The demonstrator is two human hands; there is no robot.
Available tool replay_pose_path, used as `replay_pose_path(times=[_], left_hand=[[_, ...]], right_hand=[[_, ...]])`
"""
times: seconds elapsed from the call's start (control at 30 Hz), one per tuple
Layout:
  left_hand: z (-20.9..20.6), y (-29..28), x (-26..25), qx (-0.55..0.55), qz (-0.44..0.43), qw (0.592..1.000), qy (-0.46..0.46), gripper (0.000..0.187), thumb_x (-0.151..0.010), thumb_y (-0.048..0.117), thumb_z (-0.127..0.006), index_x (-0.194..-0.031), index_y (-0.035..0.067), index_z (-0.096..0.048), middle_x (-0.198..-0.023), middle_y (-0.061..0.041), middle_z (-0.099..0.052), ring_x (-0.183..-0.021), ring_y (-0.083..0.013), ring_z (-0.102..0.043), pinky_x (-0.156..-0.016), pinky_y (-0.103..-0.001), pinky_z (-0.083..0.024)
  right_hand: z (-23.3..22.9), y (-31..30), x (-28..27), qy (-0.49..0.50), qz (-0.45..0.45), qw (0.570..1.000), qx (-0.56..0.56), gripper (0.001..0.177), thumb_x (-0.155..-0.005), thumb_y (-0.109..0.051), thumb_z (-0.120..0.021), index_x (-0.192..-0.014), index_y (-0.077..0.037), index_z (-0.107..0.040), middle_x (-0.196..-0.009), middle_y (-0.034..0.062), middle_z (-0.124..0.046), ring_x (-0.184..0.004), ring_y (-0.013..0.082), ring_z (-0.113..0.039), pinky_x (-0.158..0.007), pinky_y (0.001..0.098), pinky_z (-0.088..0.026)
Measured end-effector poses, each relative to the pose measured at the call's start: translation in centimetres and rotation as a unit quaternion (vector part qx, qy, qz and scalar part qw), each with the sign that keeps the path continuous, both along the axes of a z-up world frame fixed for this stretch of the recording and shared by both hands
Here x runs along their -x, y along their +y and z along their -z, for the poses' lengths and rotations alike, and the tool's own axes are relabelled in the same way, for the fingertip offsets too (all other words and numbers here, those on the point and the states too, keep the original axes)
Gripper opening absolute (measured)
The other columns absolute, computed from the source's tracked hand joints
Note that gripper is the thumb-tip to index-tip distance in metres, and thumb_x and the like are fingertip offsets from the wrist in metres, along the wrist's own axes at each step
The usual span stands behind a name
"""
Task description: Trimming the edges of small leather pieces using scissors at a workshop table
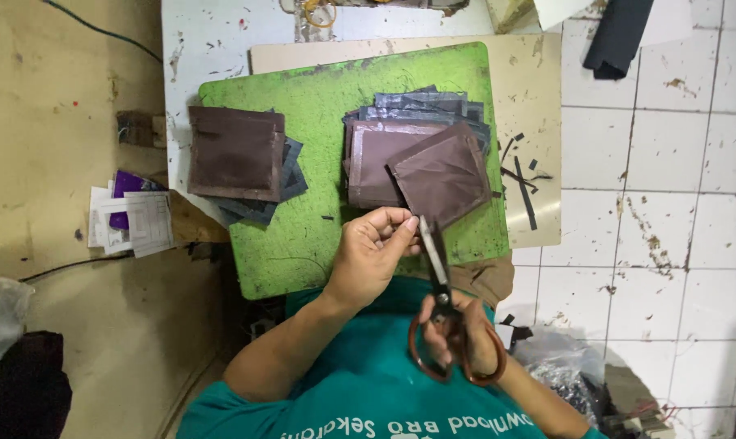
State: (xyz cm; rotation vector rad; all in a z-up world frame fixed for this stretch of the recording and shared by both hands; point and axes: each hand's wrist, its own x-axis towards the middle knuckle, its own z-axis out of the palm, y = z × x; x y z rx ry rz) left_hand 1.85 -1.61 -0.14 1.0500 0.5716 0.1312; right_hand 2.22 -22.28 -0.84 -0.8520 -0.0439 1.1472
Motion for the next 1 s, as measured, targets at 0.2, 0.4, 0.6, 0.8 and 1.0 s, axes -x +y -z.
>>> replay_pose_path(times=[0.2, 0.4, 0.6, 0.8, 1.0], left_hand=[[-1.0, -0.1, -0.2, -0.019, 0.003, 1.000, 0.023, 0.013, -0.100, 0.014, -0.067, -0.101, 0.001, -0.071, -0.085, -0.007, -0.075, -0.076, -0.0100, -0.072, -0.078, -0.027, -0.067], [0.0, -0.6, -0.3, -0.025, -0.009, 0.999, 0.025, 0.011, -0.100, 0.013, -0.067, -0.100, 0.003, -0.069, -0.087, -0.007, -0.075, -0.076, -0.0089, -0.071, -0.076, -0.026, -0.066], [-1.1, -0.5, -0.4, -0.024, -0.011, 1.000, -0.004, 0.012, -0.101, 0.009, -0.064, -0.102, -0.002, -0.066, -0.085, -0.008, -0.067, -0.084, -0.0193, -0.076, -0.085, -0.036, -0.071], [0.4, -0.6, -0.5, -0.005, -0.009, 1.000, 0.024, 0.009, -0.101, 0.011, -0.066, -0.103, 0.003, -0.068, -0.085, -0.008, -0.075, -0.082, -0.0154, -0.077, -0.074, -0.024, -0.063], [-0.2, -0.6, -0.6, -0.011, -0.012, 1.000, 0.025, 0.011, -0.100, 0.011, -0.066, -0.102, 0.000, -0.068, -0.088, -0.011, -0.075, -0.080, -0.0125, -0.073, -0.080, -0.030, -0.068]], right_hand=[[-0.6, 0.6, 0.6, 0.110, 0.005, 0.993, -0.045, 0.078, -0.096, -0.072, -0.043, -0.104, 0.005, -0.057, -0.060, 0.0081, -0.048, -0.038, 0.0132, -0.041, -0.034, 0.0279, -0.041], [0.1, 1.0, 1.5, 0.121, 0.032, 0.992, -0.007, 0.084, -0.087, -0.079, -0.045, -0.101, 0.002, -0.056, -0.057, 0.0072, -0.044, -0.035, 0.0133, -0.040, -0.030, 0.0277, -0.036], [-0.9, 2.3, 0.5, -0.038, 0.136, 0.988, -0.068, 0.072, -0.102, -0.068, -0.043, -0.100, 0.002, -0.057, -0.059, 0.0058, -0.045, -0.037, 0.0118, -0.036, -0.033, 0.0262, -0.037], [0.3, 0.7, 1.5, 0.105, 0.017, 0.994, -0.001, 0.081, -0.089, -0.076, -0.049, -0.101, 0.004, -0.056, -0.058, 0.0072, -0.046, -0.037, 0.0122, -0.037, -0.033, 0.0263, -0.036], [-0.1, 1.6, 1.6, 0.094, 0.062, 0.993, -0.024, 0.078, -0.092, -0.075, -0.046, -0.100, 0.002, -0.053, -0.056, 0.0044, -0.041, -0.036, 0.0110, -0.035, -0.031, 0.0267, -0.034]])
